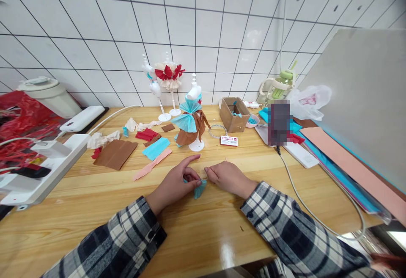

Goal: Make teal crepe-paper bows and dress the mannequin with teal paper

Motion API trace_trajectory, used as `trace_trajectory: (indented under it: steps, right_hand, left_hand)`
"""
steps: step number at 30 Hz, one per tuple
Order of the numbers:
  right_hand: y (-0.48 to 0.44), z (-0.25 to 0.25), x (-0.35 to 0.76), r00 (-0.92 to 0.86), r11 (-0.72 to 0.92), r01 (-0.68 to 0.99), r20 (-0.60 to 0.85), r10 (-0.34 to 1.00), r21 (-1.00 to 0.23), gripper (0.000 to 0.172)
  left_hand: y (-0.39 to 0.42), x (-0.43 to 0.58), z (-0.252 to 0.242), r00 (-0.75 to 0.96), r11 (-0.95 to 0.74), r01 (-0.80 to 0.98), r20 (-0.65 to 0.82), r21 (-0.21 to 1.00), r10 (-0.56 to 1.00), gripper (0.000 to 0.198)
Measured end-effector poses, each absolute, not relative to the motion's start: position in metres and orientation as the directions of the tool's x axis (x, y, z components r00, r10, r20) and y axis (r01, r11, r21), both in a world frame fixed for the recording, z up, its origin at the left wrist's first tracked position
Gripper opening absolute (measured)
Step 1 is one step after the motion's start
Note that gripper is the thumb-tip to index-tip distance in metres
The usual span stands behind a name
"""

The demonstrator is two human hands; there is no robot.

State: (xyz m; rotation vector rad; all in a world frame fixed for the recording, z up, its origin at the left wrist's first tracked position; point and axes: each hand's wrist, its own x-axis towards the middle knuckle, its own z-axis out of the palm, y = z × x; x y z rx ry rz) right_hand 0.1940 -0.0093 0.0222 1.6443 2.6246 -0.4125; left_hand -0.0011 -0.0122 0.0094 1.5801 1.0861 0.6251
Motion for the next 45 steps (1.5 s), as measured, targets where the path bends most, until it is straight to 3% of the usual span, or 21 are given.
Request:
trace_trajectory:
  steps: [22, 30, 33, 40, 45]
  right_hand:
    - [-0.009, 0.021, 0.191, -0.441, 0.406, 0.886, -0.138, 0.887, -0.223, 0.052]
    - [-0.001, 0.023, 0.204, -0.281, 0.256, 0.952, -0.147, 0.949, -0.167, 0.057]
    - [0.003, 0.019, 0.211, -0.230, 0.204, 0.961, -0.133, 0.964, -0.185, 0.048]
    - [0.006, 0.010, 0.216, -0.231, 0.230, 0.940, 0.027, 0.973, -0.251, 0.017]
    - [0.005, 0.012, 0.211, -0.251, 0.335, 0.872, 0.262, 0.932, -0.357, 0.025]
  left_hand:
    - [-0.012, -0.002, 0.008, 0.462, -0.047, 0.333, -0.120, 0.942, 0.879, 0.076]
    - [-0.013, -0.001, 0.008, 0.418, -0.003, 0.285, -0.121, 0.959, 0.900, 0.084]
    - [-0.013, 0.000, 0.008, 0.373, -0.050, 0.287, -0.063, 0.956, 0.926, 0.091]
    - [-0.011, -0.003, 0.007, 0.257, -0.217, 0.368, 0.126, 0.904, 0.958, 0.070]
    - [-0.007, -0.006, 0.006, 0.191, -0.134, 0.215, 0.093, 0.967, 0.977, 0.052]
